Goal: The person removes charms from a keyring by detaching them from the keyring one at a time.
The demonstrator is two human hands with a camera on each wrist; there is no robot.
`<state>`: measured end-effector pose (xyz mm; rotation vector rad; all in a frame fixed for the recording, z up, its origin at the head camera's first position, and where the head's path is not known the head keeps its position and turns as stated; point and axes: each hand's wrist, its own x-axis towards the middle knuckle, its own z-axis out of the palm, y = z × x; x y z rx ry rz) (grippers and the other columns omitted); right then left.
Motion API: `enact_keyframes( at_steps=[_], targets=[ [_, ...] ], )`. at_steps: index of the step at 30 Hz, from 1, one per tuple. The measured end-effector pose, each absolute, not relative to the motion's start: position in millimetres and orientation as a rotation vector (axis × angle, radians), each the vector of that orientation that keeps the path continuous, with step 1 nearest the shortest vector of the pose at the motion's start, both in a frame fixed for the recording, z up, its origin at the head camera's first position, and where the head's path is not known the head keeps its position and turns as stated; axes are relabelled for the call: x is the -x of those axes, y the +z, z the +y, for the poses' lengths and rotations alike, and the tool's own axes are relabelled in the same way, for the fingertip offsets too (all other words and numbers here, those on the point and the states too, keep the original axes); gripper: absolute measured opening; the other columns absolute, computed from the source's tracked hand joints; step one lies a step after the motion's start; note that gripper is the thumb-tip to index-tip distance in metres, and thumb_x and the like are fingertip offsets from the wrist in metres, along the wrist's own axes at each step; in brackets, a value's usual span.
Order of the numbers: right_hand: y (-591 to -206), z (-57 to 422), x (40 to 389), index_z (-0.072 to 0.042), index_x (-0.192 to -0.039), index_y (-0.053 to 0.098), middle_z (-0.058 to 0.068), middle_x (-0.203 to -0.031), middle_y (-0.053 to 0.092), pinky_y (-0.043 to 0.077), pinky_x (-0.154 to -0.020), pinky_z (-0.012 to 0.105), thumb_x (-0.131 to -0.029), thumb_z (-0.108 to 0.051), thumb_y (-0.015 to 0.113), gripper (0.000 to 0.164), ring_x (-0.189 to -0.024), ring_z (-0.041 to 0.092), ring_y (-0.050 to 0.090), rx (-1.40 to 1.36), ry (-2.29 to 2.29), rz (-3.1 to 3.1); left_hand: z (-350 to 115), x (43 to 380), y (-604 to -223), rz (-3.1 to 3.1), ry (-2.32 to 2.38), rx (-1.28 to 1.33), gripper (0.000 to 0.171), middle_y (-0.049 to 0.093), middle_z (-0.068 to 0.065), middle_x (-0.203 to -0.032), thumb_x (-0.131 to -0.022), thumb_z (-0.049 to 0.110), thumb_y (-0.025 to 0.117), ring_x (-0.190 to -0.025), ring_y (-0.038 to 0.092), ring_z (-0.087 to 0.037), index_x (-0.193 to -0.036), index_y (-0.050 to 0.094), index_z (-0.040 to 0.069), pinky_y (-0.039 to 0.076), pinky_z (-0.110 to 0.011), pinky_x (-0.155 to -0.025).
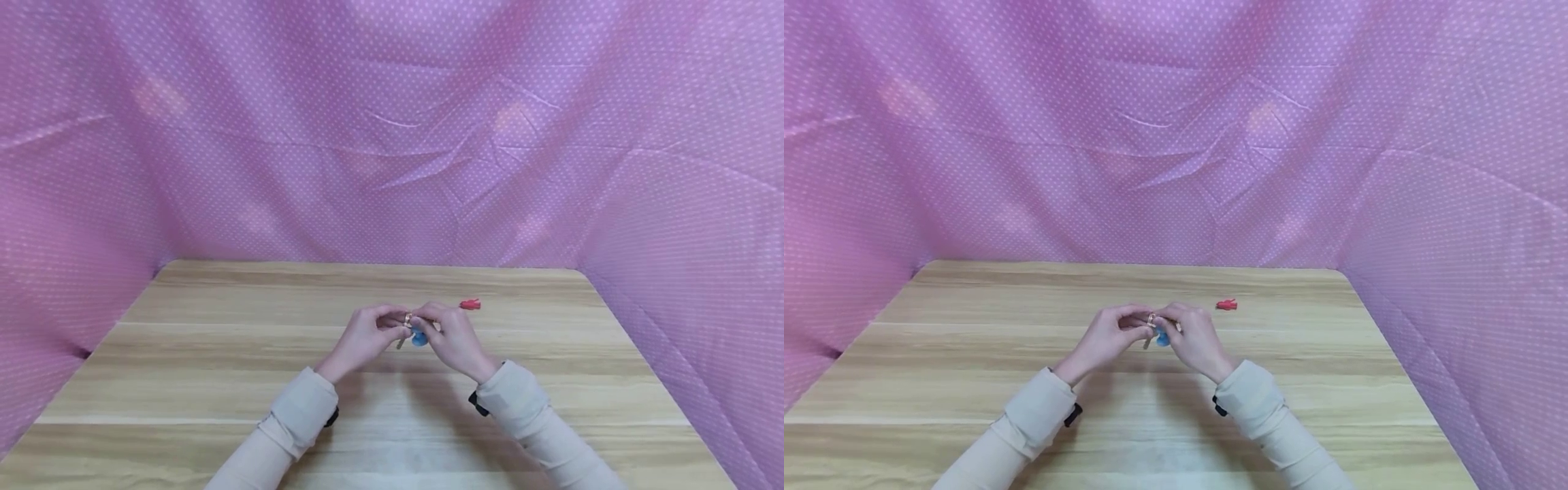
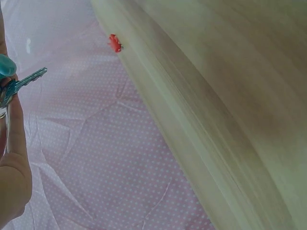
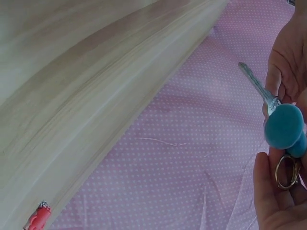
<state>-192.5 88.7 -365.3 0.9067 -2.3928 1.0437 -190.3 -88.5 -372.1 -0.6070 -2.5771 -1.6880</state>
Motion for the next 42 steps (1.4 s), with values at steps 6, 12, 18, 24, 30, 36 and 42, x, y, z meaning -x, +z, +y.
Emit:
enact_keyframes(
  at_steps=[6, 12, 18, 24, 30, 36, 42],
  targets=[
    [-364.5, 88.9, 192.1, -0.007, -0.091, 0.070, 0.001, -0.085, 0.069, 0.051, -0.064, 0.021, -0.088, -0.009, 0.060, 0.011, -0.073, 0.008, 0.061, -0.832, 1.203, -2.509, -90.2, 190.0, -375.0, -2.584, -1.868, 0.541, 0.037, 0.066, -0.007, -0.106, -0.082, 0.018, 0.069, -0.095, 0.064, -0.019, -0.116, 0.060, 0.008, 0.054, -0.027, -0.080],
    [-363.3, 89.2, 193.0, -0.008, -0.093, 0.069, 0.003, -0.084, 0.069, 0.049, -0.062, 0.020, -0.090, -0.014, 0.058, 0.013, -0.071, 0.011, 0.059, -0.642, 1.381, -2.638, -89.4, 187.7, -380.3, -2.519, -2.079, 0.525, 0.050, 0.060, -0.011, -0.117, -0.083, 0.011, 0.067, -0.104, 0.062, -0.023, -0.129, 0.051, 0.013, 0.056, -0.037, -0.079],
    [-360.9, 88.3, 193.3, -0.007, -0.095, 0.069, 0.004, -0.085, 0.069, 0.049, -0.061, 0.021, -0.091, -0.016, 0.057, 0.015, -0.072, 0.012, 0.060, -0.639, 1.398, -2.651, -86.5, 188.1, -381.4, -2.445, -1.961, 0.571, 0.042, 0.060, -0.013, -0.116, -0.081, 0.003, 0.067, -0.098, 0.064, -0.025, -0.121, 0.058, 0.009, 0.056, -0.025, -0.074],
    [-360.7, 88.0, 192.6, -0.008, -0.095, 0.069, 0.004, -0.086, 0.069, 0.049, -0.060, 0.021, -0.091, -0.015, 0.057, 0.014, -0.071, 0.013, 0.060, -0.644, 1.376, -2.645, -84.2, 189.2, -381.0, -2.440, -1.870, 0.590, 0.035, 0.065, -0.014, -0.107, -0.081, 0.002, 0.066, -0.094, 0.065, -0.023, -0.115, 0.061, 0.005, 0.054, -0.019, -0.077],
    [-359.6, 87.8, 191.7, -0.008, -0.096, 0.069, 0.003, -0.086, 0.069, 0.045, -0.055, 0.020, -0.091, -0.015, 0.057, 0.015, -0.065, 0.012, 0.054, -0.625, 1.359, -2.648, -84.7, 189.7, -380.6, -2.455, -1.815, 0.598, 0.034, 0.067, -0.014, -0.104, -0.082, 0.004, 0.066, -0.090, 0.067, -0.021, -0.115, 0.061, 0.004, 0.055, -0.019, -0.075],
    [-360.5, 87.8, 191.7, -0.008, -0.095, 0.070, 0.003, -0.086, 0.070, 0.048, -0.061, 0.021, -0.090, -0.014, 0.058, 0.014, -0.069, 0.008, 0.056, -0.622, 1.312, -2.630, -84.2, 190.3, -380.7, -2.512, -1.770, 0.572, 0.034, 0.067, -0.010, -0.104, -0.083, 0.010, 0.066, -0.089, 0.066, -0.017, -0.117, 0.061, 0.007, 0.054, -0.018, -0.075],
    [-361.7, 88.5, 191.9, -0.008, -0.095, 0.070, 0.003, -0.086, 0.070, 0.049, -0.062, 0.020, -0.089, -0.013, 0.059, 0.013, -0.071, 0.008, 0.058, -0.636, 1.290, -2.610, -84.6, 189.9, -378.9, -2.530, -1.736, 0.584, 0.033, 0.068, -0.010, -0.103, -0.084, 0.013, 0.066, -0.090, 0.066, -0.018, -0.116, 0.061, 0.007, 0.054, -0.020, -0.076]
  ],
)
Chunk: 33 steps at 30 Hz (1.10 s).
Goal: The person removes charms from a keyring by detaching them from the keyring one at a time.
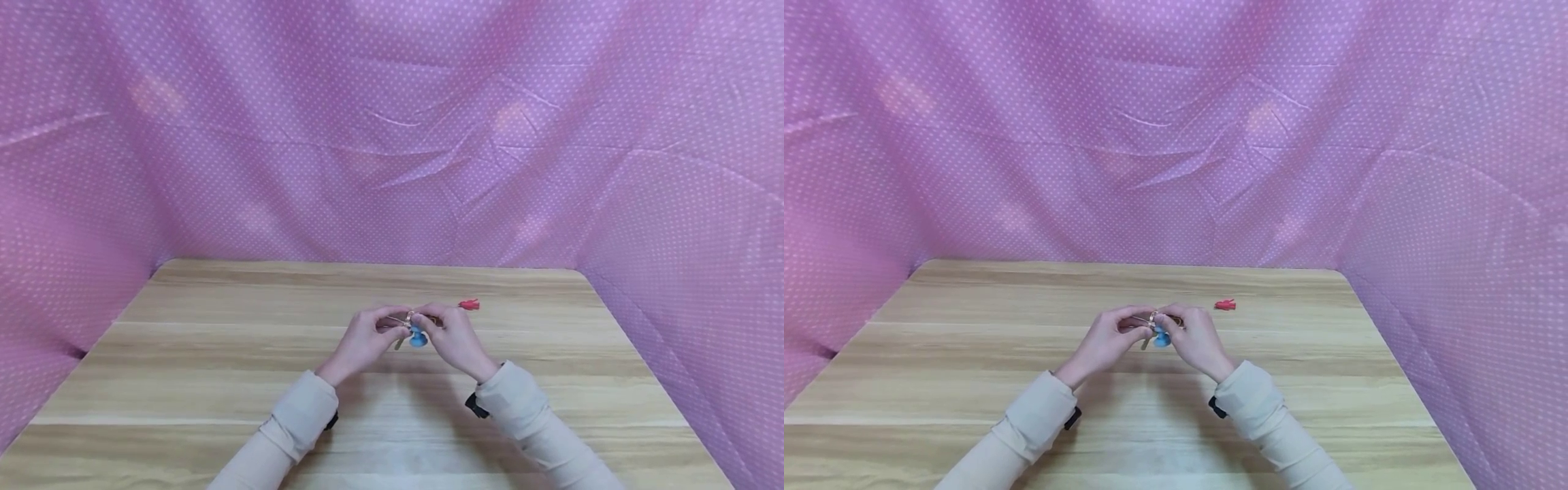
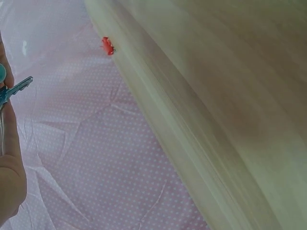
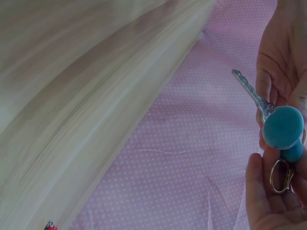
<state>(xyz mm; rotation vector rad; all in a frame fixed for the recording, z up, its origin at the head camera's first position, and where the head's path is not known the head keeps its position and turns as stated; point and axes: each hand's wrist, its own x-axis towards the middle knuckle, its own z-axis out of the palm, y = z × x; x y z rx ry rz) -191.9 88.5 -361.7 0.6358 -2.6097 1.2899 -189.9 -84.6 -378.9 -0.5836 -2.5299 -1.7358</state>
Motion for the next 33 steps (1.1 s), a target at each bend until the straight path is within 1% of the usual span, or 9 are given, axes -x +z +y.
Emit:
enact_keyframes(
  at_steps=[3, 8, 16, 21, 25, 29, 31, 33],
  targets=[
    [-361.5, 88.4, 190.7, -0.008, -0.094, 0.070, 0.003, -0.086, 0.070, 0.050, -0.063, 0.021, -0.089, -0.012, 0.059, 0.013, -0.072, 0.008, 0.059, -0.646, 1.277, -2.595, -84.8, 190.6, -377.8, -2.542, -1.721, 0.588, 0.033, 0.068, -0.009, -0.102, -0.084, 0.015, 0.066, -0.090, 0.066, -0.017, -0.115, 0.062, 0.007, 0.054, -0.020, -0.077],
    [-361.7, 87.6, 189.8, -0.009, -0.093, 0.070, 0.002, -0.089, 0.070, 0.053, -0.071, 0.024, -0.089, -0.012, 0.059, 0.012, -0.080, 0.009, 0.063, -0.698, 1.242, -2.572, -86.6, 190.8, -376.2, -2.570, -1.717, 0.564, 0.033, 0.069, -0.006, -0.101, -0.084, 0.018, 0.066, -0.089, 0.066, -0.015, -0.115, 0.062, 0.008, 0.054, -0.023, -0.077],
    [-365.3, 86.8, 190.1, -0.007, -0.092, 0.070, 0.002, -0.088, 0.070, 0.054, -0.072, 0.023, -0.088, -0.009, 0.060, 0.011, -0.080, 0.010, 0.065, -0.770, 1.204, -2.527, -89.0, 190.7, -376.2, -2.592, -1.730, 0.577, 0.032, 0.068, -0.006, -0.103, -0.085, 0.019, 0.065, -0.092, 0.066, -0.017, -0.115, 0.062, 0.009, 0.054, -0.026, -0.080],
    [-364.6, 86.3, 190.2, -0.006, -0.093, 0.070, 0.003, -0.088, 0.070, 0.054, -0.072, 0.024, -0.088, -0.008, 0.060, 0.011, -0.080, 0.011, 0.065, -0.807, 1.153, -2.505, -89.6, 192.2, -377.3, -2.602, -1.773, 0.532, 0.032, 0.067, -0.006, -0.105, -0.085, 0.019, 0.065, -0.094, 0.065, -0.018, -0.115, 0.061, 0.009, 0.054, -0.029, -0.082],
    [-362.6, 85.4, 190.2, -0.005, -0.093, 0.069, 0.004, -0.088, 0.070, 0.055, -0.072, 0.026, -0.088, -0.008, 0.059, 0.011, -0.080, 0.012, 0.065, -0.797, 1.164, -2.510, -89.2, 193.6, -377.8, -2.576, -1.895, 0.491, 0.037, 0.066, -0.006, -0.109, -0.084, 0.019, 0.067, -0.098, 0.064, -0.019, -0.119, 0.059, 0.012, 0.054, -0.030, -0.083],
    [-362.8, 85.4, 191.5, -0.006, -0.093, 0.069, 0.004, -0.086, 0.070, 0.054, -0.068, 0.024, -0.088, -0.008, 0.060, 0.011, -0.076, 0.010, 0.063, -0.725, 1.224, -2.539, -88.3, 193.8, -379.0, -2.511, -2.017, 0.526, 0.044, 0.062, -0.009, -0.118, -0.083, 0.013, 0.068, -0.103, 0.062, -0.022, -0.125, 0.055, 0.011, 0.054, -0.030, -0.084],
    [-363.5, 86.0, 192.3, -0.006, -0.093, 0.070, 0.003, -0.085, 0.070, 0.052, -0.064, 0.022, -0.088, -0.010, 0.060, 0.011, -0.072, 0.008, 0.061, -0.683, 1.253, -2.554, -87.9, 193.3, -379.9, -2.482, -2.036, 0.538, 0.045, 0.061, -0.010, -0.119, -0.082, 0.010, 0.068, -0.103, 0.062, -0.023, -0.125, 0.055, 0.010, 0.054, -0.030, -0.083],
    [-363.8, 86.6, 193.0, -0.007, -0.093, 0.070, 0.003, -0.084, 0.070, 0.049, -0.060, 0.020, -0.088, -0.012, 0.060, 0.012, -0.068, 0.007, 0.059, -0.644, 1.281, -2.570, -87.7, 192.8, -380.8, -2.471, -2.027, 0.518, 0.043, 0.061, -0.008, -0.119, -0.081, 0.009, 0.068, -0.102, 0.063, -0.021, -0.123, 0.057, 0.011, 0.055, -0.028, -0.081]
  ],
)
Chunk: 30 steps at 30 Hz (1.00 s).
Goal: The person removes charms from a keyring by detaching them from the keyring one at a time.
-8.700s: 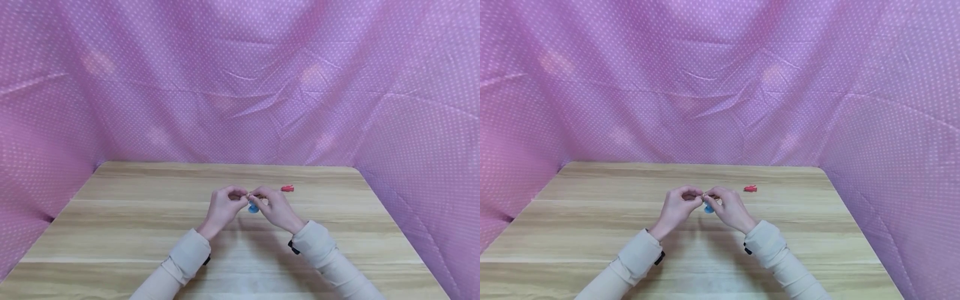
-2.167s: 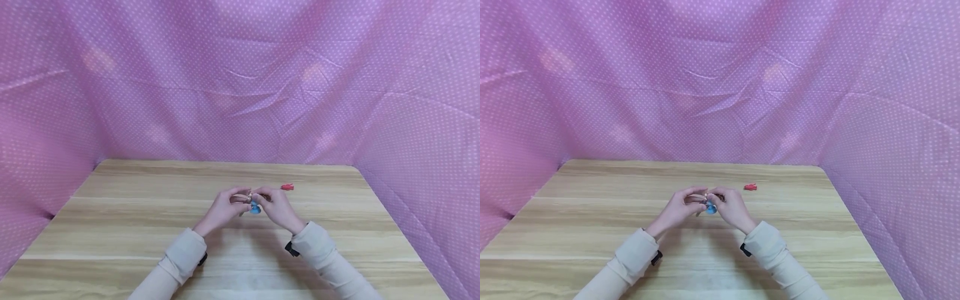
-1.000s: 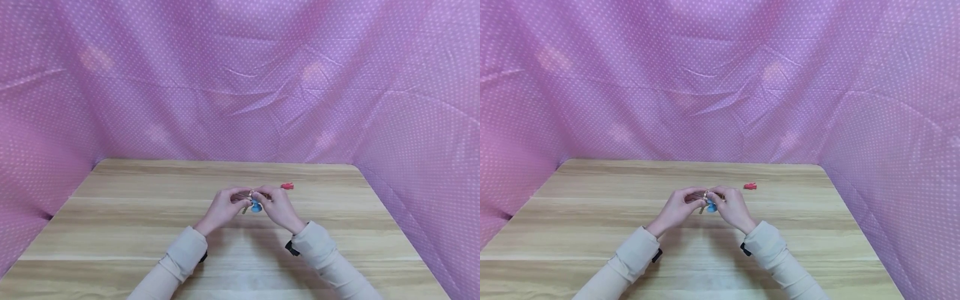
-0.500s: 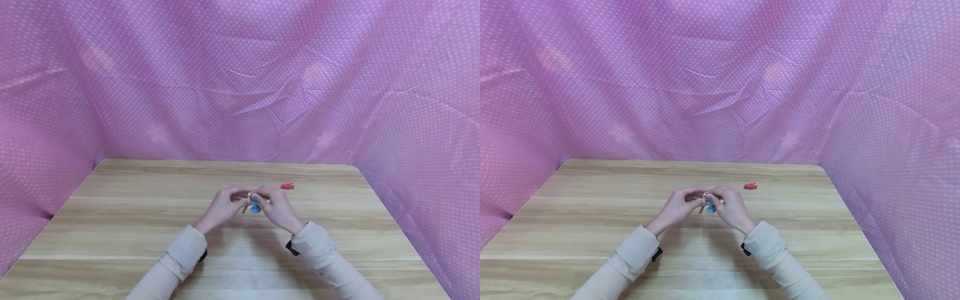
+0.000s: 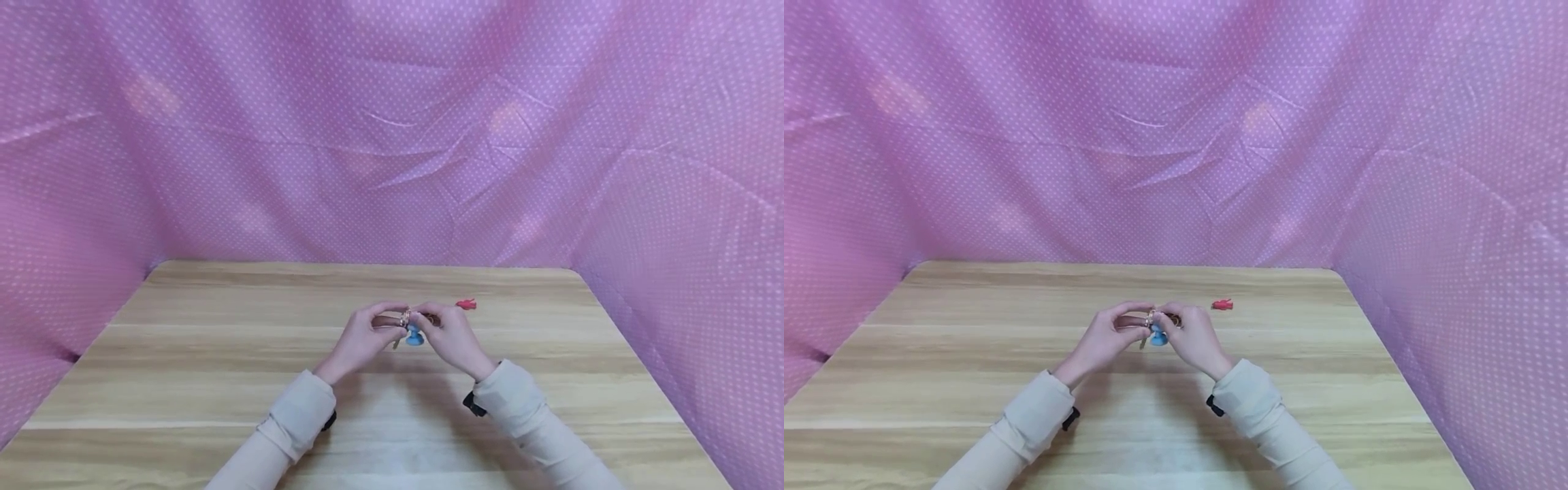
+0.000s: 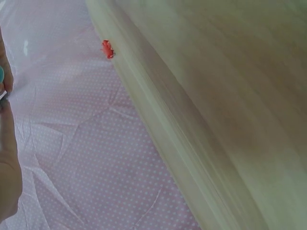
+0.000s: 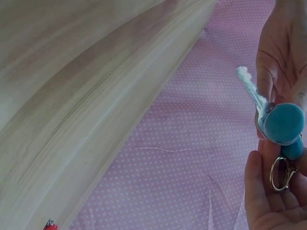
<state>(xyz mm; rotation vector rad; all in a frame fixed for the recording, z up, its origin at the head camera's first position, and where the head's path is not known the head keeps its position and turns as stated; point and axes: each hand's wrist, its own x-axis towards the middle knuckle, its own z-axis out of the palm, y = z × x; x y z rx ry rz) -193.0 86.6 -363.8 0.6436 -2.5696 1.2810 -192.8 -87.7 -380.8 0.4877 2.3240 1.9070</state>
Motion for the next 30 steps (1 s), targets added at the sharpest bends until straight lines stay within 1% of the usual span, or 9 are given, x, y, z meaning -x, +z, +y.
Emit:
enact_keyframes(
  at_steps=[5, 8, 12, 18, 21, 27, 30],
  targets=[
    [-362.6, 86.6, 193.4, -0.006, -0.094, 0.070, 0.004, -0.081, 0.069, 0.046, -0.056, 0.019, -0.089, -0.014, 0.060, 0.013, -0.065, 0.014, 0.059, -0.614, 1.343, -2.579, -87.5, 192.8, -382.1, 2.368, 1.949, -0.495, 0.039, 0.063, -0.008, -0.116, -0.081, 0.010, 0.069, -0.099, 0.064, -0.020, -0.119, 0.059, 0.011, 0.055, -0.026, -0.079],
    [-361.2, 86.3, 192.0, -0.006, -0.094, 0.070, 0.005, -0.082, 0.070, 0.047, -0.056, 0.019, -0.089, -0.013, 0.060, 0.013, -0.067, 0.016, 0.061, -0.611, 1.357, -2.570, -86.0, 193.8, -383.1, 2.388, 1.968, -0.535, 0.038, 0.063, -0.012, -0.114, -0.080, 0.007, 0.069, -0.097, 0.065, -0.023, -0.118, 0.060, 0.006, 0.055, -0.025, -0.078],
    [-359.7, 85.4, 189.8, -0.006, -0.094, 0.070, 0.005, -0.085, 0.071, 0.050, -0.061, 0.020, -0.088, -0.012, 0.060, 0.013, -0.072, 0.012, 0.063, -0.620, 1.330, -2.552, -84.8, 193.7, -382.0, 2.435, 1.964, -0.540, 0.036, 0.063, -0.012, -0.111, -0.080, 0.004, 0.068, -0.094, 0.066, -0.024, -0.115, 0.062, 0.005, 0.055, -0.022, -0.076],
    [-359.4, 85.7, 188.7, -0.006, -0.094, 0.070, 0.005, -0.088, 0.071, 0.055, -0.070, 0.025, -0.088, -0.010, 0.060, 0.012, -0.080, 0.012, 0.065, -0.670, 1.267, -2.514, -85.1, 192.9, -377.8, 2.508, 1.896, -0.526, 0.032, 0.066, -0.008, -0.107, -0.081, 0.011, 0.069, -0.093, 0.066, -0.020, -0.113, 0.063, 0.009, 0.055, -0.024, -0.077],
    [-359.4, 85.8, 188.0, -0.007, -0.093, 0.070, 0.004, -0.088, 0.070, 0.055, -0.072, 0.025, -0.087, -0.010, 0.061, 0.011, -0.080, 0.010, 0.065, -0.726, 1.210, -2.486, -85.7, 192.4, -376.9, 2.524, 1.873, -0.514, 0.032, 0.067, -0.008, -0.105, -0.082, 0.013, 0.069, -0.093, 0.066, -0.020, -0.113, 0.063, 0.009, 0.055, -0.026, -0.078],
    [-362.0, 87.7, 186.2, -0.006, -0.088, 0.070, 0.001, -0.083, 0.069, 0.052, -0.062, 0.017, -0.084, -0.007, 0.064, 0.007, -0.068, 0.005, 0.062, -0.947, 0.962, -2.399, -89.4, 191.9, -378.7, 2.444, 1.865, -0.477, 0.035, 0.065, -0.008, -0.107, -0.079, 0.009, 0.071, -0.095, 0.065, -0.021, -0.112, 0.062, 0.006, 0.055, -0.027, -0.078],
    [-363.6, 88.3, 186.2, -0.006, -0.086, 0.069, 0.000, -0.082, 0.068, 0.051, -0.060, 0.015, -0.083, -0.005, 0.066, 0.005, -0.067, 0.004, 0.061, -1.033, 0.811, -2.365, -92.6, 191.2, -380.5, 2.388, 1.852, -0.496, 0.035, 0.063, -0.010, -0.110, -0.079, 0.006, 0.070, -0.097, 0.064, -0.023, -0.112, 0.060, 0.004, 0.056, -0.028, -0.078]
  ],
)
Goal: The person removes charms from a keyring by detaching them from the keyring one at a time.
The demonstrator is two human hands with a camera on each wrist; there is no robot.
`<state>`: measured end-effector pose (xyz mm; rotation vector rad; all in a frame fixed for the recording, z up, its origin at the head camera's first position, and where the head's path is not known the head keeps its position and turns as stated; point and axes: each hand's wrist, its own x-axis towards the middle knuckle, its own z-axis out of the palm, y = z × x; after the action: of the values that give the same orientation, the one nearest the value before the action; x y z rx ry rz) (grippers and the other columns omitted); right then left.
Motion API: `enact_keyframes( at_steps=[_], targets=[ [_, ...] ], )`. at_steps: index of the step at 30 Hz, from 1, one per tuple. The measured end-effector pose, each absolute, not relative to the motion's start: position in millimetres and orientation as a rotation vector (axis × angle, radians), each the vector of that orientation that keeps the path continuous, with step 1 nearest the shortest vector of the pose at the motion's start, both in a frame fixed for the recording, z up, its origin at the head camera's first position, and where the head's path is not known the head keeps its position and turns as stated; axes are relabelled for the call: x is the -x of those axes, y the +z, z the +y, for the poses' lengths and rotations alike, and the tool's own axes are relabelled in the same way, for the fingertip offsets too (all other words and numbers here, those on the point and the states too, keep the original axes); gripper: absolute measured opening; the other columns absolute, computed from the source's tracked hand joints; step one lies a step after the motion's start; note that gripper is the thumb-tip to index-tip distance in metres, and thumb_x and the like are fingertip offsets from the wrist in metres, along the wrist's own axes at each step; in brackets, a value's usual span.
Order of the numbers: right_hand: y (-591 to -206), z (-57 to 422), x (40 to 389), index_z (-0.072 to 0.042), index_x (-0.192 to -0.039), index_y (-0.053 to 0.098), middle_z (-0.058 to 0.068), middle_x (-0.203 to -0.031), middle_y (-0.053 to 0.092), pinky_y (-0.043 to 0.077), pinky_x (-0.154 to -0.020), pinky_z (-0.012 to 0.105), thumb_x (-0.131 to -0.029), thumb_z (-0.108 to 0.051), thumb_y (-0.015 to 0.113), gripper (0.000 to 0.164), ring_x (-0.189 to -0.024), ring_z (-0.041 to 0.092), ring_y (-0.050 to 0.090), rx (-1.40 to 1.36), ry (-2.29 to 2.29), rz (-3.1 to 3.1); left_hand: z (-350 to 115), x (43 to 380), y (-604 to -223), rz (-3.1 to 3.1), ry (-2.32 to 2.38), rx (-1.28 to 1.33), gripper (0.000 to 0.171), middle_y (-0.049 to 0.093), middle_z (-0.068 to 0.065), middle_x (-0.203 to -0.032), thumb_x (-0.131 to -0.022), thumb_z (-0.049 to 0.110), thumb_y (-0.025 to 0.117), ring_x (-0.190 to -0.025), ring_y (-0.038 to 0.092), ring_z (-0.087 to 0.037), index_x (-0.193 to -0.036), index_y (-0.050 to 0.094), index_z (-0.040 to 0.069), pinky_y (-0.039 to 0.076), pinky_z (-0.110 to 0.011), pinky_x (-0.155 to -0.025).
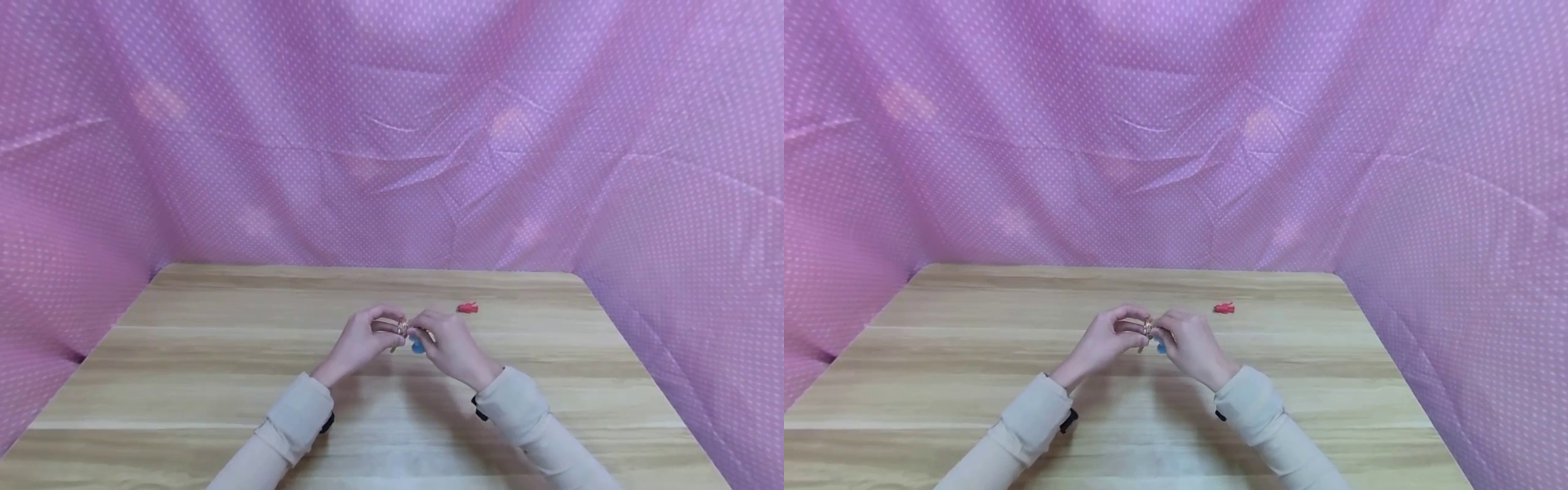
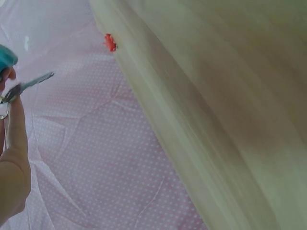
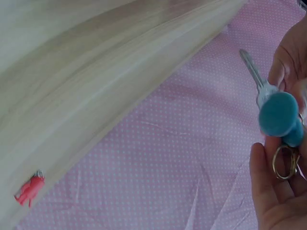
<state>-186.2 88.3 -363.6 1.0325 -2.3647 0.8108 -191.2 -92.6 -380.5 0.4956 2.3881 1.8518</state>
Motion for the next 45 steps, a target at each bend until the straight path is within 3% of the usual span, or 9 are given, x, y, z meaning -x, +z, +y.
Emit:
enact_keyframes(
  at_steps=[5, 10, 16, 24, 34, 41, 45],
  targets=[
    [-364, 89, 187, -0.007, -0.087, 0.069, 0.000, -0.082, 0.068, 0.051, -0.062, 0.016, -0.083, -0.007, 0.065, 0.006, -0.068, 0.004, 0.061, -1.048, 0.780, -2.394, -97, 191, -379, 2.485, 1.761, -0.502, 0.017, 0.066, -0.005, -0.101, -0.085, 0.014, 0.065, -0.089, 0.067, -0.020, -0.101, 0.065, 0.010, 0.055, -0.032, -0.078],
    [-364, 95, 189, -0.009, -0.091, 0.069, -0.001, -0.084, 0.068, 0.052, -0.066, 0.017, -0.085, -0.013, 0.064, 0.008, -0.071, 0.004, 0.060, -1.015, 0.925, -2.538, -94, 192, -374, 2.654, 1.691, -0.472, 0.004, 0.069, 0.000, -0.085, -0.084, 0.016, 0.066, -0.076, 0.064, -0.011, -0.086, 0.069, 0.013, 0.054, -0.028, -0.069],
    [-367, 101, 189, -0.009, -0.093, 0.070, -0.002, -0.087, 0.068, 0.053, -0.070, 0.021, -0.086, -0.016, 0.064, 0.012, -0.076, 0.006, 0.061, -0.898, 1.137, -2.610, -89, 192, -375, 2.684, 1.728, -0.456, 0.004, 0.069, 0.000, -0.082, -0.082, 0.013, 0.068, -0.073, 0.061, -0.008, -0.084, 0.070, 0.010, 0.051, -0.021, -0.065],
    [-371, 97, 191, -0.006, -0.091, 0.071, 0.003, -0.088, 0.070, 0.055, -0.069, 0.019, -0.083, -0.010, 0.066, 0.010, -0.076, 0.009, 0.064, -0.814, 1.337, -2.539, -89, 192, -371, 2.595, 1.876, -0.278, 0.004, 0.069, 0.000, -0.081, -0.079, 0.013, 0.070, -0.073, 0.061, -0.011, -0.083, 0.070, 0.010, 0.051, -0.025, -0.067],
    [-379, 103, 195, -0.002, -0.093, 0.070, 0.008, -0.088, 0.070, 0.055, -0.071, 0.019, -0.084, -0.008, 0.065, 0.013, -0.077, 0.014, 0.065, -0.683, 1.384, -2.486, -98, 200, -358, 2.236, 2.347, -0.050, 0.016, 0.069, -0.011, -0.096, -0.083, 0.011, 0.065, -0.088, 0.067, -0.016, -0.095, 0.064, 0.001, 0.053, -0.026, -0.085],
    [-381, 117, 202, -0.005, -0.095, 0.069, 0.009, -0.095, 0.070, 0.054, -0.083, 0.031, -0.083, -0.011, 0.066, 0.014, -0.089, 0.020, 0.065, -0.569, 1.472, -2.530, -103, 213, -357, 2.470, 2.075, -0.125, 0.016, 0.069, -0.008, -0.097, -0.085, 0.018, 0.064, -0.091, 0.066, -0.018, -0.096, 0.064, 0.006, 0.051, -0.032, -0.089],
    [-383, 133, 213, -0.003, -0.102, 0.066, 0.012, -0.101, 0.067, 0.052, -0.086, 0.034, -0.083, -0.014, 0.067, 0.022, -0.093, 0.021, 0.064, -0.376, 1.616, -2.630, -100, 215, -351, 2.524, 1.917, -0.185, 0.014, 0.066, -0.012, -0.099, -0.089, 0.014, 0.059, -0.093, 0.065, -0.023, -0.096, 0.059, 0.002, 0.054, -0.031, -0.085]
  ],
)
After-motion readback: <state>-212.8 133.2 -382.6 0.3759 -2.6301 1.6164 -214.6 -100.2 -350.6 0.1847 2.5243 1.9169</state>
